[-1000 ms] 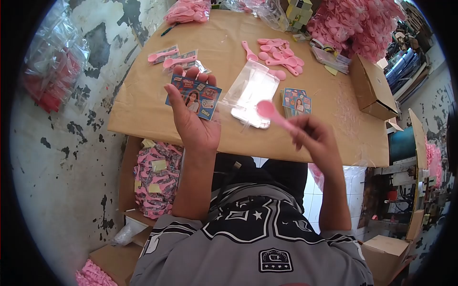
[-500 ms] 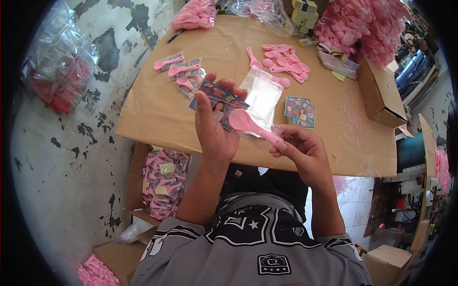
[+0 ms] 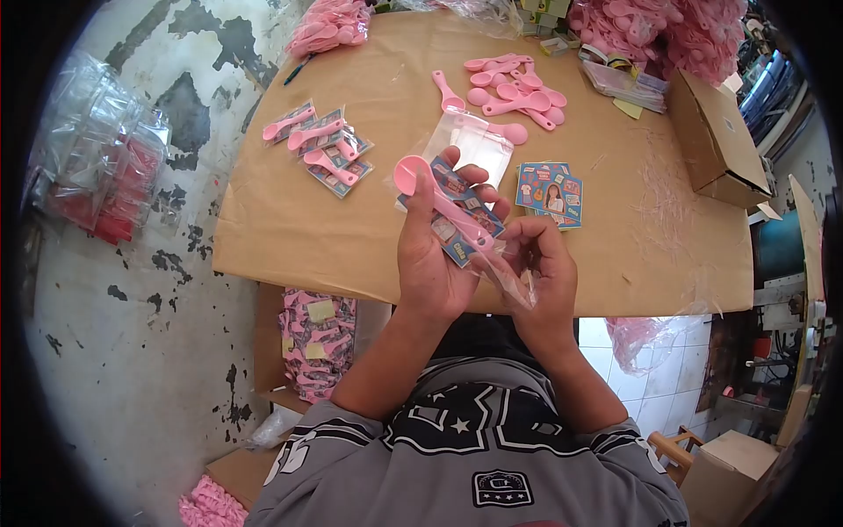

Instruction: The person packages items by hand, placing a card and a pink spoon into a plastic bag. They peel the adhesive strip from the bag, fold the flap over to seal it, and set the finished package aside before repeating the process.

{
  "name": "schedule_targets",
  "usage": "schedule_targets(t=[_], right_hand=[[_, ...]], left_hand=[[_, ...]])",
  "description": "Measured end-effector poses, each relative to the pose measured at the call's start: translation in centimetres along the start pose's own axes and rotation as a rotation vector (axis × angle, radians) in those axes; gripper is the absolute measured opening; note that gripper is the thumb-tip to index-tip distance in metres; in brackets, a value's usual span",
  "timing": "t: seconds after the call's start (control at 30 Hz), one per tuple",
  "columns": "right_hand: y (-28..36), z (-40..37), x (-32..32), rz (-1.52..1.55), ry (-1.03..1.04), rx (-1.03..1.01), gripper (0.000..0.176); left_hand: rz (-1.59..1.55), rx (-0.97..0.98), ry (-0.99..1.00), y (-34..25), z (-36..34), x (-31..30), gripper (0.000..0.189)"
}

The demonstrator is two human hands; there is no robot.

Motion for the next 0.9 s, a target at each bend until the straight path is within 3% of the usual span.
schedule_targets(t=[0.13, 0.23, 0.37, 0.4, 0.5, 0.53, 0.63, 0.73, 0.83, 0.9], right_hand=[[1.3, -0.2, -0.5, -0.053, -0.092, -0.214, 0.038], [4.7, -1.4, -0.6, -0.311, -0.146, -0.499, 0.045], [5.7, -2.4, -1.1, -0.461, 0.012, -0.585, 0.028], [5.8, -2.2, -2.4, -0.450, -0.021, -0.485, 0.028], [7.9, -1.0, -4.1, -0.593, -0.223, -0.527, 0.033], [8.2, -0.7, -3.4, -0.617, -0.188, -0.549, 0.041], [9.5, -0.4, 0.6, -0.890, -0.074, -0.724, 0.032], [8.6, 0.4, 2.4, -0.802, 0.085, -0.768, 0.033], [7.8, 2.2, 1.0, -0.403, 0.226, -0.482, 0.028], [8.1, 2.5, -0.5, -0.092, 0.187, -0.394, 0.028]], left_hand=[[0.069, -0.051, -0.004, 0.1, 0.1, -0.2, 0.048], [0.106, -0.048, -0.045, -1.0, 1.0, -0.3, 0.047], [0.044, -0.095, -0.110, -2.4, 2.0, -0.9, 0.041], [-0.016, -0.125, -0.096, -2.6, 2.2, -1.0, 0.041], [-0.059, -0.187, -0.136, -2.7, 2.1, -0.8, 0.042], [-0.048, -0.208, -0.124, -2.4, 1.9, -0.3, 0.043], [-0.007, -0.283, -0.084, -0.9, 0.9, 0.7, 0.049], [0.094, -0.352, -0.009, 0.4, 0.0, 1.5, 0.056], [0.086, -0.386, -0.041, 0.3, -0.2, 1.0, 0.056], [0.246, -0.283, -0.081, -1.5, 0.4, -0.3, 0.059]])
Point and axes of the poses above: each hand's wrist, its own z-axis towards the middle knuckle, its own x-axis out of the palm, y = z × x, the point moved 10 cm from there along z, towards the middle knuckle, and after that the axes turned 13 degrees about x, right-handed, at the moved point
